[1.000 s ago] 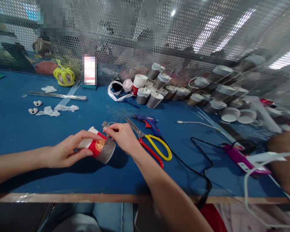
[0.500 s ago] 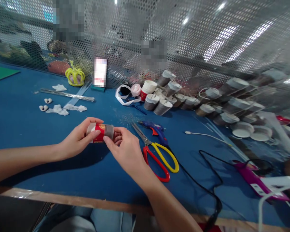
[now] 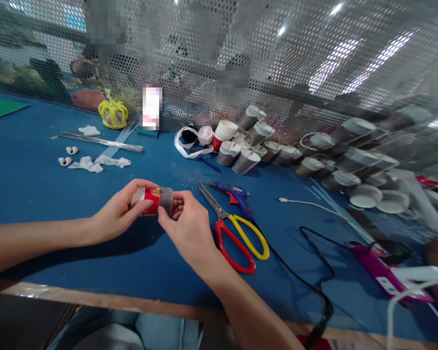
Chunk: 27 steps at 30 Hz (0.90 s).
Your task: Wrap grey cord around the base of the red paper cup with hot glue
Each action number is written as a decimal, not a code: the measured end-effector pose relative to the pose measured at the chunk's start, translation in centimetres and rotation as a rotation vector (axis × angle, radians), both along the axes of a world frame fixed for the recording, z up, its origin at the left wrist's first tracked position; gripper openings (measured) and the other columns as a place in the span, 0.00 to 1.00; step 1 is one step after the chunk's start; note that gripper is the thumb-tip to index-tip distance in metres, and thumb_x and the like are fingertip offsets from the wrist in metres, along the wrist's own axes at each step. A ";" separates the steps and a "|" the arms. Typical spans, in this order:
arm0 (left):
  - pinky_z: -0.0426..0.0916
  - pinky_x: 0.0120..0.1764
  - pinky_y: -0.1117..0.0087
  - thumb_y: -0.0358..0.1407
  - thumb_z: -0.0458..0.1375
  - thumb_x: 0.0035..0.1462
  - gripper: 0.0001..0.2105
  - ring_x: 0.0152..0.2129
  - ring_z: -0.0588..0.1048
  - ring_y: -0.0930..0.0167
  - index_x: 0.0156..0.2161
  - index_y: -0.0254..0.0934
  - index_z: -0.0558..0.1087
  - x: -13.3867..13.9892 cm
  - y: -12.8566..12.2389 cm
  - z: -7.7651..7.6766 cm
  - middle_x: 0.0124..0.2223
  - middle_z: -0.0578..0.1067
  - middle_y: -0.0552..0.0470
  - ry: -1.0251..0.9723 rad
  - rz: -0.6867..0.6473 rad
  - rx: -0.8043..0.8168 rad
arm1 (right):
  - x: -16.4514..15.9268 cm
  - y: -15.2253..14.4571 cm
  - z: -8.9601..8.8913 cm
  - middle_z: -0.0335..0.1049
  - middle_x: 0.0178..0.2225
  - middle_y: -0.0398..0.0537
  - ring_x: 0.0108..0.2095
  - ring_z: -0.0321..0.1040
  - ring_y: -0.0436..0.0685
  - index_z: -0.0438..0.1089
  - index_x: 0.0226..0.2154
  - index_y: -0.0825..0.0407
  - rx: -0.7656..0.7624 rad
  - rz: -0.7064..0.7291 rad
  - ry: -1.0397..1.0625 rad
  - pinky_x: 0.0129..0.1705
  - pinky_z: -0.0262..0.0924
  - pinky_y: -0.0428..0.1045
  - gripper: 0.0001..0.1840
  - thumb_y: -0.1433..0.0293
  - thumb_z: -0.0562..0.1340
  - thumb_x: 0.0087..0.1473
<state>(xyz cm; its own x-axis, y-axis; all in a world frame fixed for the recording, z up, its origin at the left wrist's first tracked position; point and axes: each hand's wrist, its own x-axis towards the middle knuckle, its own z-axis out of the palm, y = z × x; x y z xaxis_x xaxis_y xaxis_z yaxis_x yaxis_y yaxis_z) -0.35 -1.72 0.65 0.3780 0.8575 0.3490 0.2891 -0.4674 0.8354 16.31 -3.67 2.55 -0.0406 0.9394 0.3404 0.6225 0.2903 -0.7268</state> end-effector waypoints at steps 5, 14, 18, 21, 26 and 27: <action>0.69 0.37 0.69 0.36 0.49 0.61 0.11 0.35 0.74 0.69 0.49 0.37 0.61 0.0 -0.1 -0.1 0.42 0.73 0.48 -0.003 -0.004 0.025 | -0.1 -0.1 0.2 0.70 0.26 0.46 0.23 0.66 0.51 0.66 0.32 0.52 -0.002 -0.005 0.015 0.26 0.65 0.49 0.10 0.67 0.62 0.44; 0.67 0.38 0.68 0.35 0.49 0.62 0.11 0.35 0.73 0.69 0.49 0.37 0.60 0.0 -0.1 -0.2 0.43 0.72 0.47 0.005 -0.020 0.080 | -0.3 -0.2 0.3 0.69 0.25 0.45 0.24 0.65 0.51 0.65 0.32 0.52 -0.018 -0.014 0.040 0.27 0.64 0.49 0.10 0.66 0.62 0.45; 0.67 0.37 0.69 0.34 0.49 0.62 0.12 0.35 0.74 0.69 0.50 0.36 0.59 -0.1 -0.1 -0.1 0.44 0.72 0.46 0.011 -0.026 0.102 | 0.2 -0.1 0.6 0.69 0.25 0.46 0.25 0.66 0.52 0.64 0.32 0.52 -0.067 0.004 0.112 0.29 0.64 0.50 0.12 0.64 0.63 0.44; 0.68 0.37 0.71 0.33 0.49 0.61 0.13 0.34 0.74 0.70 0.51 0.36 0.57 -0.2 -0.1 -0.1 0.45 0.71 0.45 0.003 -0.071 0.169 | 1.1 0.3 1.0 0.70 0.30 0.49 0.29 0.68 0.54 0.64 0.33 0.52 -0.144 0.006 0.218 0.31 0.65 0.50 0.16 0.59 0.63 0.44; 0.67 0.37 0.72 0.31 0.50 0.60 0.14 0.35 0.74 0.70 0.51 0.38 0.57 -0.5 -0.2 -0.4 0.46 0.71 0.46 0.025 -0.178 0.274 | 2.2 0.9 1.5 0.72 0.34 0.49 0.32 0.70 0.54 0.65 0.39 0.52 -0.369 0.131 0.334 0.34 0.66 0.50 0.20 0.57 0.62 0.45; 0.67 0.39 0.72 0.31 0.50 0.60 0.15 0.36 0.73 0.70 0.52 0.38 0.57 -0.5 -0.2 -0.4 0.47 0.71 0.46 0.015 -0.198 0.272 | 2.3 1.0 1.5 0.72 0.34 0.48 0.32 0.70 0.54 0.65 0.39 0.52 -0.391 0.156 0.349 0.35 0.66 0.51 0.20 0.57 0.63 0.45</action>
